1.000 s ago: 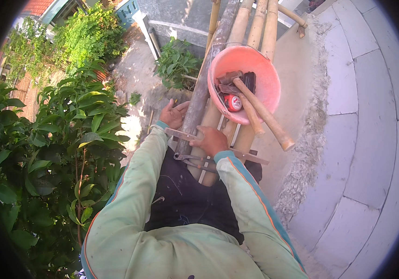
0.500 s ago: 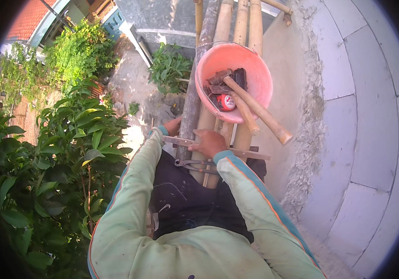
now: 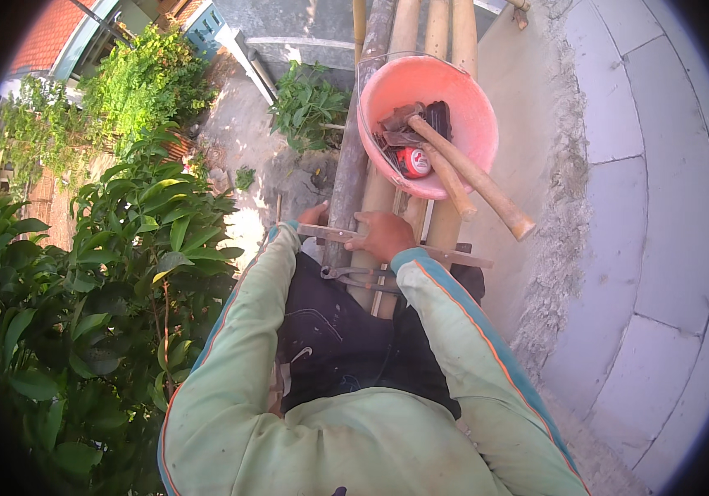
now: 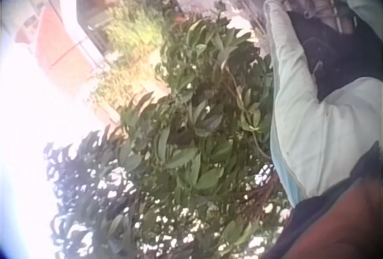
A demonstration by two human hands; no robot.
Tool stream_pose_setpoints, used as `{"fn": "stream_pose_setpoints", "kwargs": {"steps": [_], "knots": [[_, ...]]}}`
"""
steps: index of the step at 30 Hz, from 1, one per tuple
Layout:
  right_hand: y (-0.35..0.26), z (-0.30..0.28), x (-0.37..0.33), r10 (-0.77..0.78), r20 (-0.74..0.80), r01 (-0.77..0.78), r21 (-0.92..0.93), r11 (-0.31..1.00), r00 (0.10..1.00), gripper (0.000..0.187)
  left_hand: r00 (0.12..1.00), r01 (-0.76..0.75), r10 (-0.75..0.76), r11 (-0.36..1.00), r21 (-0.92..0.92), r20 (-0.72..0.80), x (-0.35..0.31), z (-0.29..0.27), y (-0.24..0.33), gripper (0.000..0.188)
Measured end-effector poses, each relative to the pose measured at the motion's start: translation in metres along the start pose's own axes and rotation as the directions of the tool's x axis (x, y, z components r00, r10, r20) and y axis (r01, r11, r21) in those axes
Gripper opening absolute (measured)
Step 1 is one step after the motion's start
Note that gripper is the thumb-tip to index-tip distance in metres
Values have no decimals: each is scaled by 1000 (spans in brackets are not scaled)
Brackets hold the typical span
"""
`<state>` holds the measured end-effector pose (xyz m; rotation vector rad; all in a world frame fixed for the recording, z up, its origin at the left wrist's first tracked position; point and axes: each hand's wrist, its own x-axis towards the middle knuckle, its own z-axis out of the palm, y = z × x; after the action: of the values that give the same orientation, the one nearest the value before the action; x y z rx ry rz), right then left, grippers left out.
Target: The person secures bamboo poles on a scaffolding platform using wire and pliers. They repeatedly wrap wire around the joints, twist it with pliers, and trim the excess. The person works on multiple joints to stabilize the structure.
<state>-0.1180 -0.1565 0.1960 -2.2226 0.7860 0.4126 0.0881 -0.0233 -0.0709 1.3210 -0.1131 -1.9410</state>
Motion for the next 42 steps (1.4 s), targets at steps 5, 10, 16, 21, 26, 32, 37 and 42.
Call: {"fn": "stream_pose_setpoints", "kwargs": {"steps": [5, 10, 16, 21, 26, 32, 37, 42], "knots": [[-6, -2, 0, -4, 15, 4, 12, 1000, 1000, 75, 954, -249, 300, 733, 634, 28, -50, -13, -27, 34], [-8, 0, 0, -2, -1, 2, 2, 1000, 1000, 75, 973, 157, 149, 127, 979, -175, -99, 47, -9, 27], [-6, -1, -3, -2, -24, 1, -13, 1000, 1000, 74, 806, 336, 477, 117, 935, -350, -143, 107, -31, 24], [-5, 4, -6, -12, -41, 11, -42, 999, 999, 73, 747, 362, 562, 104, 926, -355, -186, 147, -7, 25], [-18, 1, -18, -14, -91, 6, -87, 996, 996, 69, 683, 406, 586, 193, 893, -437, -178, 138, 9, 23], [-17, -11, -12, -50, -39, 33, -349, 936, 998, 38, 673, 447, 526, 270, 853, -519, -225, 155, 21, 26], [16, -21, 7, -16, -116, -36, -434, 900, 993, 29, 498, 177, 653, 569, 803, -571, -233, 157, -13, 29], [27, -1, 43, -608, 247, 582, -680, 447, 755, 29, 366, 91, 714, 611, 786, -597, -206, 180, 1, 29]]}}
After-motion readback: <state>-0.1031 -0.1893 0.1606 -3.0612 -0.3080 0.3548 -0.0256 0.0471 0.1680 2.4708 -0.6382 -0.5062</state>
